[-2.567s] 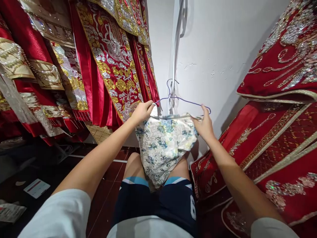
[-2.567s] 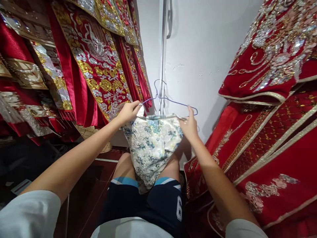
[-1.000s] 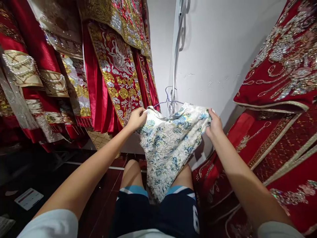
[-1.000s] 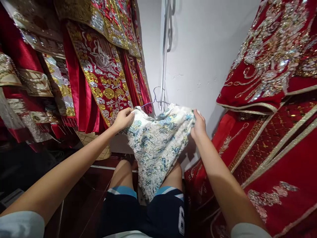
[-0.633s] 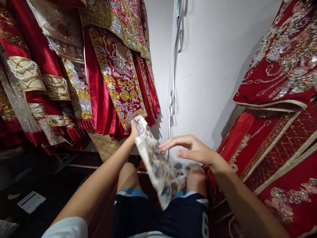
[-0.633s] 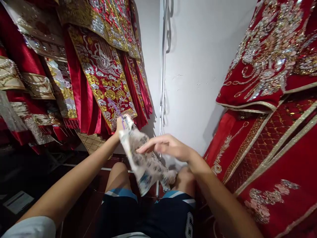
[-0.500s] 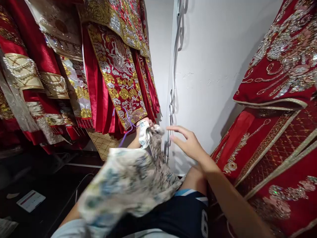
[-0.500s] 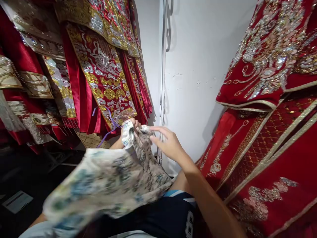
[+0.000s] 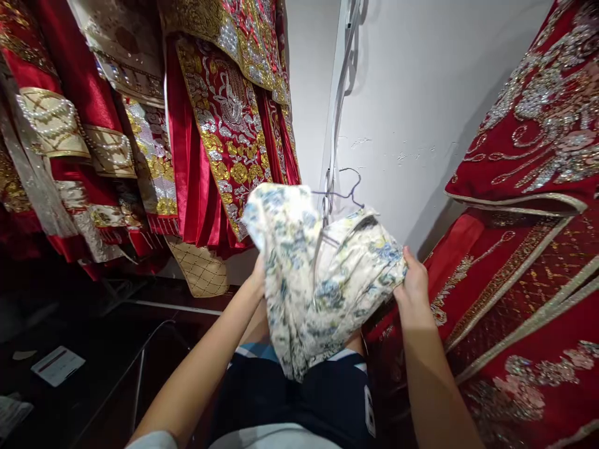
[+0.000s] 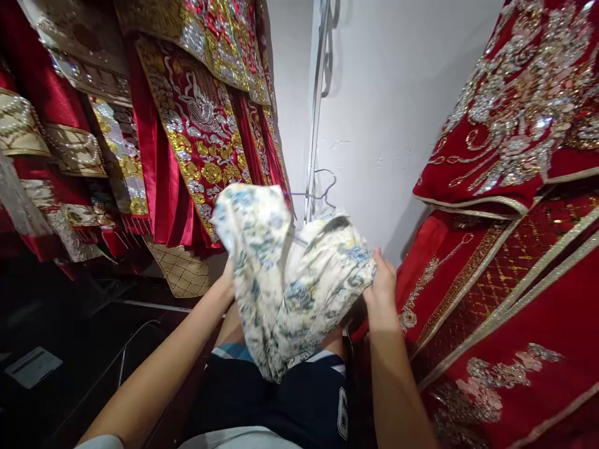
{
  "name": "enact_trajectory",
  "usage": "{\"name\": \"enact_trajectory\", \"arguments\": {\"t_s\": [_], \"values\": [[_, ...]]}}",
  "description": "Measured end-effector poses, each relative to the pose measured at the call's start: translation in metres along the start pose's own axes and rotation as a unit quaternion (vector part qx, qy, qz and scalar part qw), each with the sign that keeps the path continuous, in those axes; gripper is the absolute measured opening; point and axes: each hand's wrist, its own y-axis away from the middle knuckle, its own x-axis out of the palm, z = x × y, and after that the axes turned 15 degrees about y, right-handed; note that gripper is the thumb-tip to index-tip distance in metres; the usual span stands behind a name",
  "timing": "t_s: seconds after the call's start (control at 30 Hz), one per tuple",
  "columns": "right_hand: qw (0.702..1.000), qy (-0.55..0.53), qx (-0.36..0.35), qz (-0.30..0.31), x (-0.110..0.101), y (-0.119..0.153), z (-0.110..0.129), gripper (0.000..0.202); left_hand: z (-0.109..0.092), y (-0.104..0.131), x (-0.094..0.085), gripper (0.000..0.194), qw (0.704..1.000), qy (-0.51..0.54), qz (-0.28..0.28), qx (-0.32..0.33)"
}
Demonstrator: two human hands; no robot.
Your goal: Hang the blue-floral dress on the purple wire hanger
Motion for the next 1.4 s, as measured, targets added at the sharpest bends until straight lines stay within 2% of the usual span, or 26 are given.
{"name": "enact_trajectory", "arguments": {"t_s": [0.07,0.17,0.3,0.4,0.47,0.5,0.6,0.63,0.67,0.7,0.73,0.77,0.8,0.83,0.87,0.9,1.03,1.17,1.23,1.3,1.37,1.4], "values": [[0.999,-0.013,-0.027,-0.033,0.01,-0.024,0.002,0.038,0.013,0.008,-0.009,0.096,0.996,0.083,-0.011,-0.01],[0.999,-0.03,-0.035,-0.015,0.034,-0.044,0.009,0.043,0.038,0.014,-0.016,0.083,0.991,0.124,-0.052,0.009],[0.998,-0.01,-0.019,0.064,0.053,-0.042,0.017,0.047,0.068,0.024,-0.014,0.068,0.986,0.096,-0.128,0.037],[0.997,0.034,-0.009,0.068,0.042,-0.029,0.014,0.045,0.085,0.036,-0.009,0.071,0.979,0.129,-0.156,0.023],[0.997,0.078,-0.021,0.004,0.026,-0.013,0.003,0.041,0.094,0.045,-0.006,0.075,0.979,0.138,-0.149,0.007],[0.993,0.105,-0.036,-0.049,0.018,-0.003,-0.005,0.039,0.097,0.049,-0.004,0.076,0.981,0.138,-0.139,0.001],[0.956,0.183,-0.095,-0.211,0.003,0.042,-0.036,0.03,0.106,0.057,0.005,0.074,0.984,0.122,-0.128,0.003],[0.953,0.195,-0.098,-0.21,0.003,0.06,-0.046,0.029,0.108,0.059,0.008,0.074,0.985,0.111,-0.133,0.006],[0.962,0.187,-0.08,-0.179,0.005,0.078,-0.056,0.028,0.109,0.061,0.012,0.074,0.985,0.096,-0.142,0.007],[0.977,0.178,-0.042,-0.106,0.01,0.094,-0.063,0.032,0.11,0.062,0.015,0.073,0.985,0.078,-0.151,0.008],[0.984,0.178,0.011,0.015,0.017,0.108,-0.069,0.038,0.111,0.064,0.017,0.073,0.985,0.059,-0.159,0.011],[0.973,0.177,0.058,0.135,0.024,0.12,-0.072,0.043,0.111,0.065,0.019,0.073,0.986,0.041,-0.163,0.017],[0.95,0.177,0.094,0.239,0.032,0.128,-0.073,0.047,0.111,0.066,0.021,0.072,0.986,0.026,-0.163,0.028],[0.925,0.178,0.116,0.315,0.038,0.133,-0.072,0.05,0.11,0.068,0.022,0.07,0.986,0.016,-0.161,0.041],[0.907,0.18,0.124,0.36,0.043,0.136,-0.07,0.052,0.11,0.069,0.022,0.067,0.986,0.012,-0.156,0.053],[0.9,0.181,0.121,0.378,0.046,0.136,-0.068,0.053,0.109,0.07,0.022,0.065,0.986,0.012,-0.153,0.062],[0.902,0.181,0.101,0.379,0.043,0.129,-0.062,0.055,0.107,0.073,0.024,0.058,0.987,0.009,-0.148,0.059],[0.925,0.155,0.121,0.325,0.036,0.125,-0.057,0.049,0.112,0.072,0.027,0.057,0.991,0.002,-0.127,0.052],[0.932,0.143,0.142,0.3,0.036,0.125,-0.052,0.045,0.117,0.071,0.028,0.055,0.985,-0.028,-0.157,0.063],[0.933,0.142,0.162,0.289,0.036,0.125,-0.048,0.04,0.122,0.073,0.029,0.059,0.957,-0.093,-0.241,0.131],[0.932,0.154,0.166,0.285,0.036,0.124,-0.045,0.035,0.126,0.076,0.03,0.071,0.893,-0.174,-0.33,0.252],[0.93,0.162,0.161,0.287,0.035,0.124,-0.044,0.034,0.127,0.077,0.031,0.075,0.859,-0.209,-0.351,0.31]]}}
